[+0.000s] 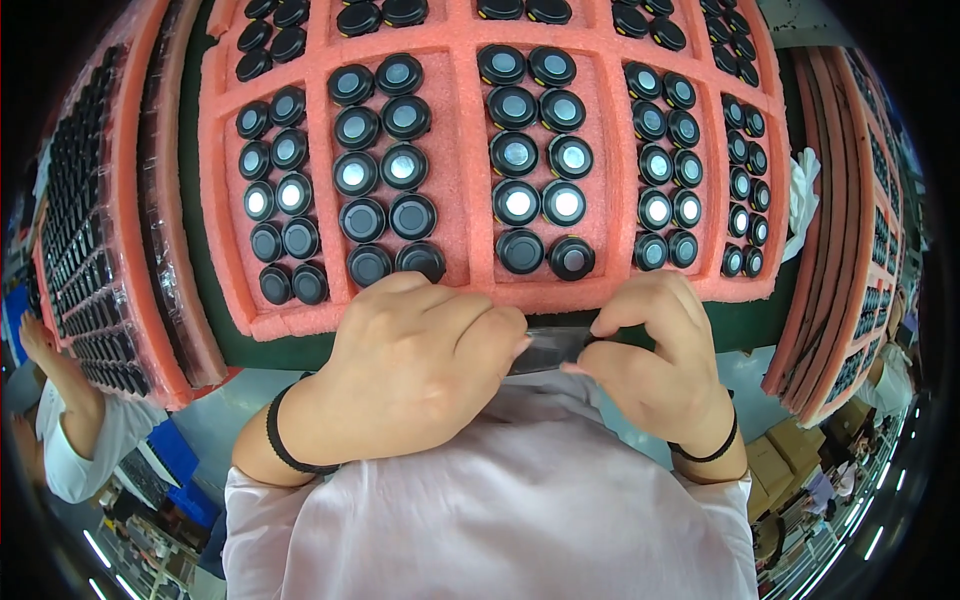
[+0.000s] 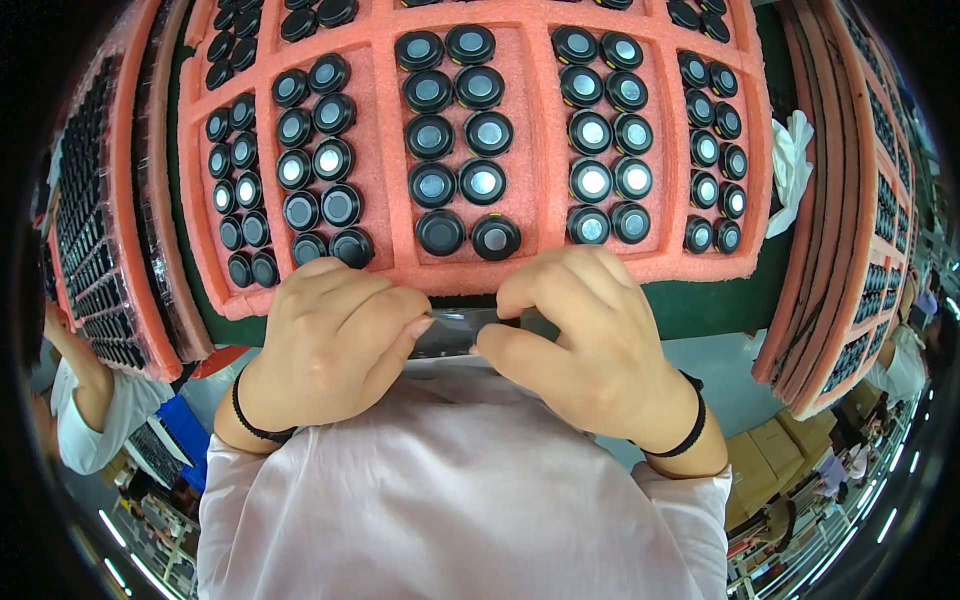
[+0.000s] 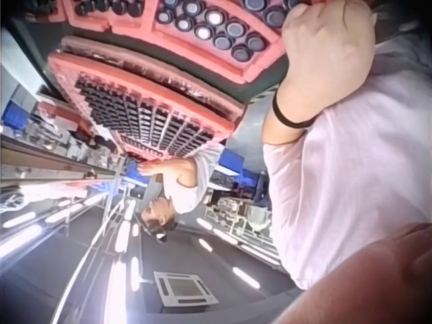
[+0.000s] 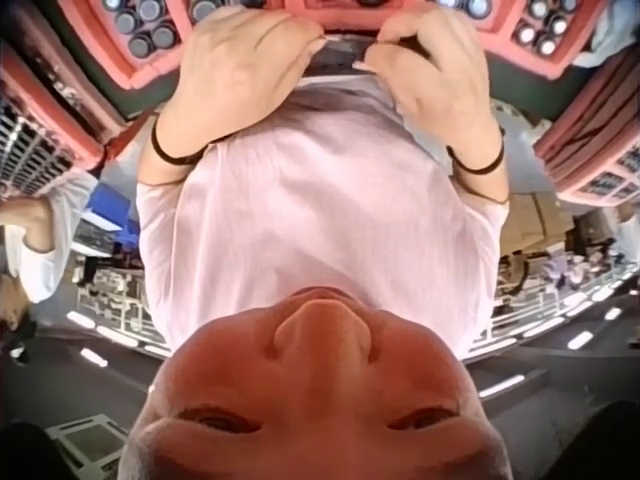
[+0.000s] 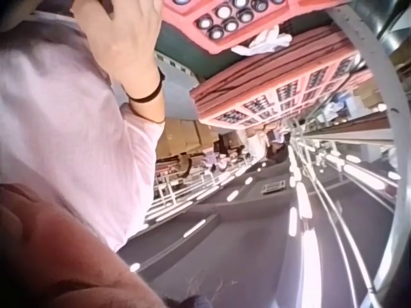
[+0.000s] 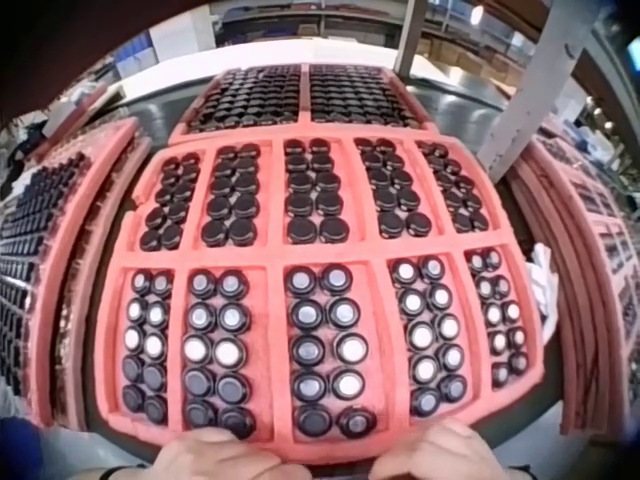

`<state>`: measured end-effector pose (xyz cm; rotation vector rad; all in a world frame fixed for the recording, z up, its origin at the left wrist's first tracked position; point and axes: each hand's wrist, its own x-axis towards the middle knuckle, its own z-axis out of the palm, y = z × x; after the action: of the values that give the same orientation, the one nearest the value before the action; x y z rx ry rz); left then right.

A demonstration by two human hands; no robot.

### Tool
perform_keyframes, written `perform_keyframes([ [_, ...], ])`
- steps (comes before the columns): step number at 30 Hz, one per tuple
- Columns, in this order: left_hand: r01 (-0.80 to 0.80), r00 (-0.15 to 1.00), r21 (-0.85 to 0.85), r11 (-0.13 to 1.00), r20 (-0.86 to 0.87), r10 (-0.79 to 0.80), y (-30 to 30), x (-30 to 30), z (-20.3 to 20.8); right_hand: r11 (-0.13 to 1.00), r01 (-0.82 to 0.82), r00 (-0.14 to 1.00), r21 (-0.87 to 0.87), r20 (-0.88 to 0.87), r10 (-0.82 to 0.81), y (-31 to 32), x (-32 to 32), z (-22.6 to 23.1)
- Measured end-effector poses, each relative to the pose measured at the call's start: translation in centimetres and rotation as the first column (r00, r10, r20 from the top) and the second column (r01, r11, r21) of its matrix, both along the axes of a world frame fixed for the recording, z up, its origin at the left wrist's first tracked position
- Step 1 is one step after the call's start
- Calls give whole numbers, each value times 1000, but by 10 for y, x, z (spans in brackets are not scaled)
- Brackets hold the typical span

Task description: The person peels small black circular stickers from a transparent sheet and presses them onto the centers of round black components arranged in a pink foam tray. The process is repeated for each component in the tray.

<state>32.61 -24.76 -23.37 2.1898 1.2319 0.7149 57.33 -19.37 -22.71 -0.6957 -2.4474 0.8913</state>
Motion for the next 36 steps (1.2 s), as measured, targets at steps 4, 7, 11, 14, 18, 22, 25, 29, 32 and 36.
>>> perform_keyframes([
  [4, 24, 995, -53, 998, -91, -29, 0, -2, 0, 983, 82, 995, -165, -45, -91, 8, 1, 1],
  [7, 118, 992, 120, 986, -66, -110, 2, 6, -5, 951, 187, 981, -247, -4, -194, 13, -2, -2],
  [11, 155, 984, 186, 970, -115, -135, 4, 16, -13, 916, 307, 951, -260, 114, -286, 17, -10, -9],
  [14, 149, 983, 174, 973, -133, -127, 4, 20, -15, 909, 324, 943, -261, 167, -288, 18, -13, -12],
  [18, 139, 983, 159, 977, -140, -117, 3, 22, -18, 931, 309, 936, -193, 236, -262, 20, -15, -11],
  [22, 136, 984, 154, 979, -139, -115, 2, 23, -20, 944, 295, 938, -150, 234, -256, 21, -17, -11],
  [25, 134, 984, 151, 979, -138, -114, 2, 23, -20, 943, 307, 935, -129, 224, -274, 20, -17, -13],
  [29, 127, 985, 142, 982, -137, -107, 1, 24, -19, 939, 316, 932, -134, 228, -281, 20, -18, -13],
  [32, 124, 986, 136, 983, -132, -106, 1, 23, -19, 940, 320, 929, -116, 233, -287, 19, -20, -13],
  [36, 125, 985, 134, 983, -133, -107, 1, 23, -19, 941, 323, 925, -97, 244, -292, 19, -21, -13],
])
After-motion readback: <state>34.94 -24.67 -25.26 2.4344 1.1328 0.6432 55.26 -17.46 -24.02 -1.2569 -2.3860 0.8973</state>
